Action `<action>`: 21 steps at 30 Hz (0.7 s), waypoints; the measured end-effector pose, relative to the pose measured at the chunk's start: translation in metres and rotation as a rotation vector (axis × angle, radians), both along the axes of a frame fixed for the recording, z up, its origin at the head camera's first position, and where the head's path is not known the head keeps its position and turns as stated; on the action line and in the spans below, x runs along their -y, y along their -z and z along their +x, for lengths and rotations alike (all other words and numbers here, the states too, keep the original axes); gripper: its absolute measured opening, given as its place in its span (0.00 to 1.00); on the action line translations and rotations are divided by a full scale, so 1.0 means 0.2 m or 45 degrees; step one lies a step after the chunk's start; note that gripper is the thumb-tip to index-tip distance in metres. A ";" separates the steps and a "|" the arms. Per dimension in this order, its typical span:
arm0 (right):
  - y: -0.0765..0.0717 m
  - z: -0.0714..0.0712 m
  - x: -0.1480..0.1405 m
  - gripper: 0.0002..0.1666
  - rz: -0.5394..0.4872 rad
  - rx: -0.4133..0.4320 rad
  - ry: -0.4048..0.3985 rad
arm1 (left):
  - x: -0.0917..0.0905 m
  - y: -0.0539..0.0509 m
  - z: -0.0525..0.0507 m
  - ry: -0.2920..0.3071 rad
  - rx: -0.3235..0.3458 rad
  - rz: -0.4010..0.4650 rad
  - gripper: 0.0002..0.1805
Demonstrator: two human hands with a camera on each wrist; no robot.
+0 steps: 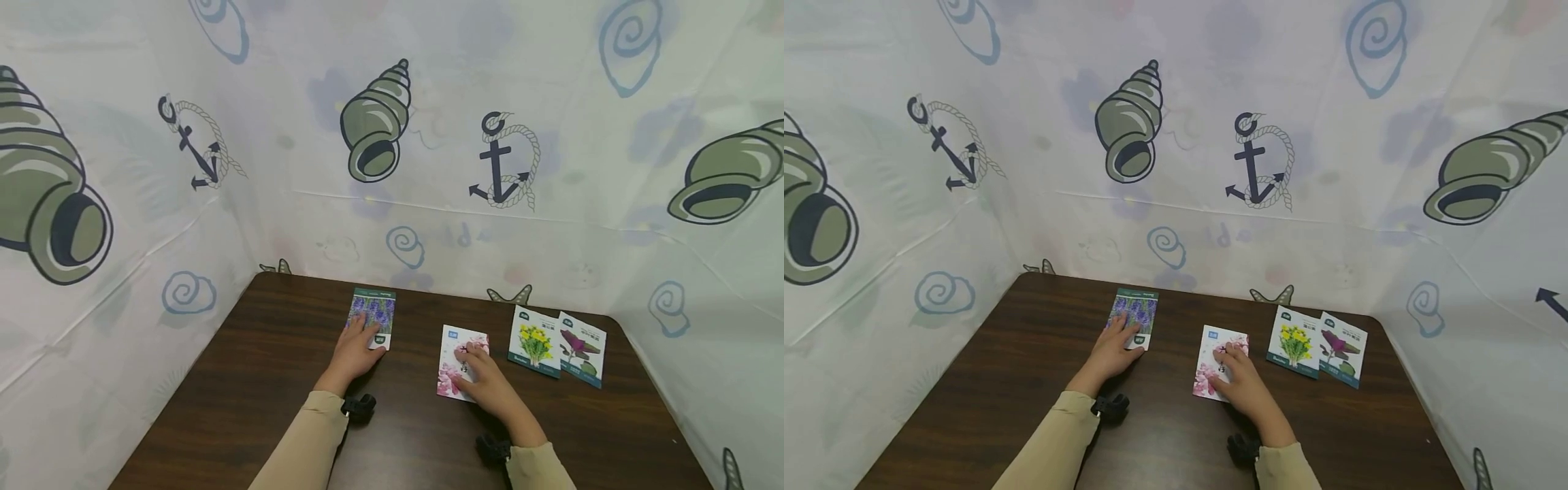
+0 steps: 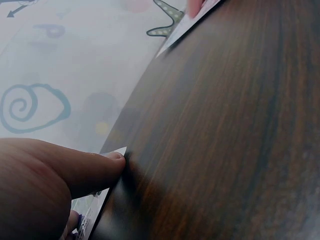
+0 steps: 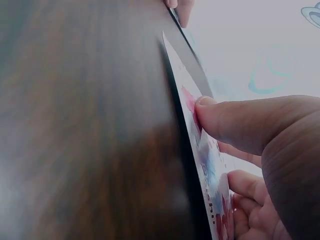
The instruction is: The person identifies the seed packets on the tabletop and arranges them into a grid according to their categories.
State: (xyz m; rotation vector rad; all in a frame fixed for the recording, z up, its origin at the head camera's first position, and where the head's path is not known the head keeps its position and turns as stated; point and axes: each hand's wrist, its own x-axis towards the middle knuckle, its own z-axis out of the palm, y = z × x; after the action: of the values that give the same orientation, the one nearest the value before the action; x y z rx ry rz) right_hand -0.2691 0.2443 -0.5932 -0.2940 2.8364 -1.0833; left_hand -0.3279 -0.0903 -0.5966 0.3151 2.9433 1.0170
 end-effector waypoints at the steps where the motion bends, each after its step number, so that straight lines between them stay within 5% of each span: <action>1: 0.00 -0.01 0.01 0.37 -0.006 -0.004 -0.006 | 0.00 0.00 0.00 0.002 0.003 -0.003 0.35; 15: 0.01 -0.18 0.10 0.39 -0.032 0.035 -0.044 | 0.00 0.00 0.01 0.005 0.005 0.020 0.35; 21: 0.01 -0.27 0.15 0.38 -0.099 0.025 -0.046 | 0.00 0.05 -0.02 -0.009 0.009 0.028 0.36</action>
State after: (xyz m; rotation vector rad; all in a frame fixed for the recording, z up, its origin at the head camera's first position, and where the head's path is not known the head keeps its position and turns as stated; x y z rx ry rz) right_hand -0.3230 0.2135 -0.5954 -0.3377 2.7649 -1.1849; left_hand -0.3319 -0.0898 -0.6066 0.3011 2.9308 1.0503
